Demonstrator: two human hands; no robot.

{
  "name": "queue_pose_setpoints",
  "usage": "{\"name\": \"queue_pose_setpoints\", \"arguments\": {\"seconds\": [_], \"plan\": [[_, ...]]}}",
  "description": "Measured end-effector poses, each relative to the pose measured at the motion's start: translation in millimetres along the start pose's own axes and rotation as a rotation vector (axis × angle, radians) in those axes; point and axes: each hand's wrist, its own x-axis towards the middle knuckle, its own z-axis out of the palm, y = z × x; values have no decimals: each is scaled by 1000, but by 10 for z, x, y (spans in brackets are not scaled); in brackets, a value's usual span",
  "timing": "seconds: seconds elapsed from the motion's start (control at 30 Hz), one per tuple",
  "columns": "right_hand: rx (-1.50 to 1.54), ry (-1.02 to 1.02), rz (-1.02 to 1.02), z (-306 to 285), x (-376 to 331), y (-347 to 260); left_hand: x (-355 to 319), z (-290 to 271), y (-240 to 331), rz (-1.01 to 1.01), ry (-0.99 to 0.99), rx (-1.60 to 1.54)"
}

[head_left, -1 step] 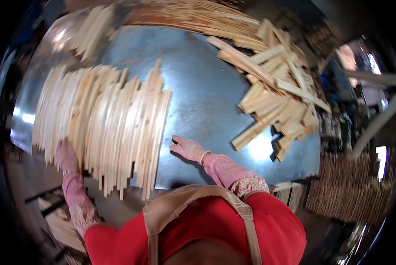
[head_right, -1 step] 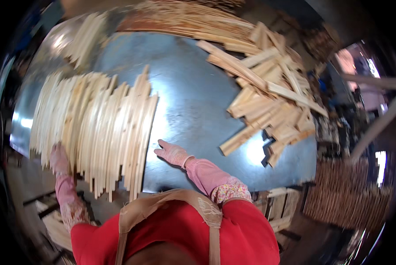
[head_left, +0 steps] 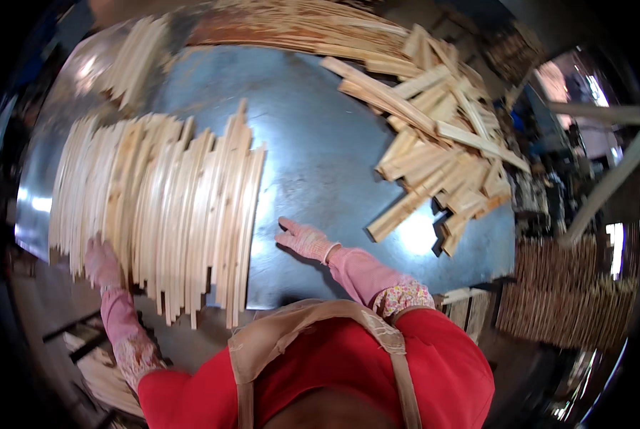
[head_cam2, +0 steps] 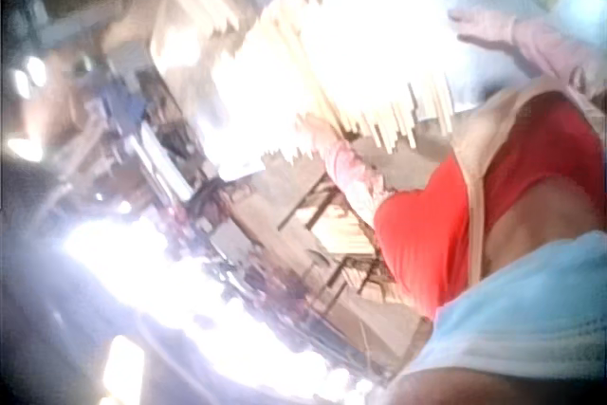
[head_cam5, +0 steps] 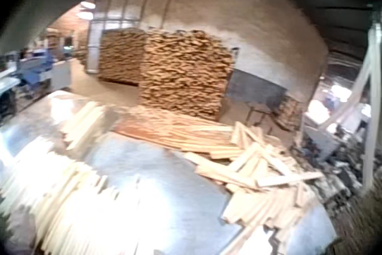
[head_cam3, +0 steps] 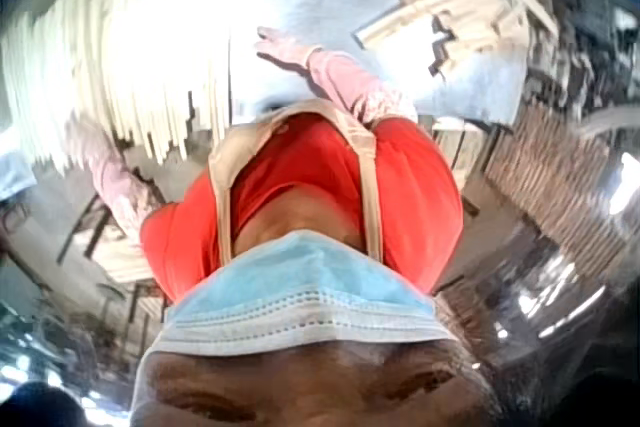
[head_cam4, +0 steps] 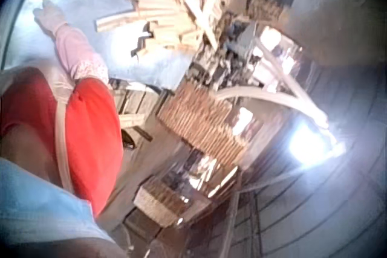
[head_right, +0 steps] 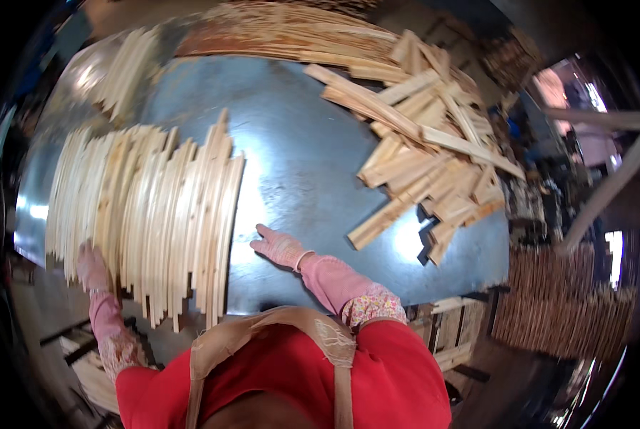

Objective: The person picks up thin wooden planks from a pile on a metal table and stacks them neatly. They repeatedly gather planks, align them, and place them into a growing stack, occasionally adjusting the pile to maintain order.

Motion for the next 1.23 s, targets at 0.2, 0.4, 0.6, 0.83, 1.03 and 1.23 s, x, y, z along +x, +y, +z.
{"name": "queue_pose_setpoints", "arguments": {"seconds": [0.2,0.4,0.6,0.83,1.03,1.23], "plan": [[-266,445,102,-1679,36,1167,-385,-257,1186,-53,99,-9],[-702,931,47,-3884,721,1853,-1251,-193,3449,-112,-66,-1238],[-761,542,126,-4657,1232,1866,-1555,-960,5826,466,-355,-966],[533,113,-111,-3166,1078,2005,-1942,-410,6962,-538,-1598,-2065],[480,140,-200,-2393,717,2057,-1800,-726,6032,-457,-1120,-1891],[-56,-33,-52,-1043,414,1126,-1993,-571,4878,164,-548,-701]]}}
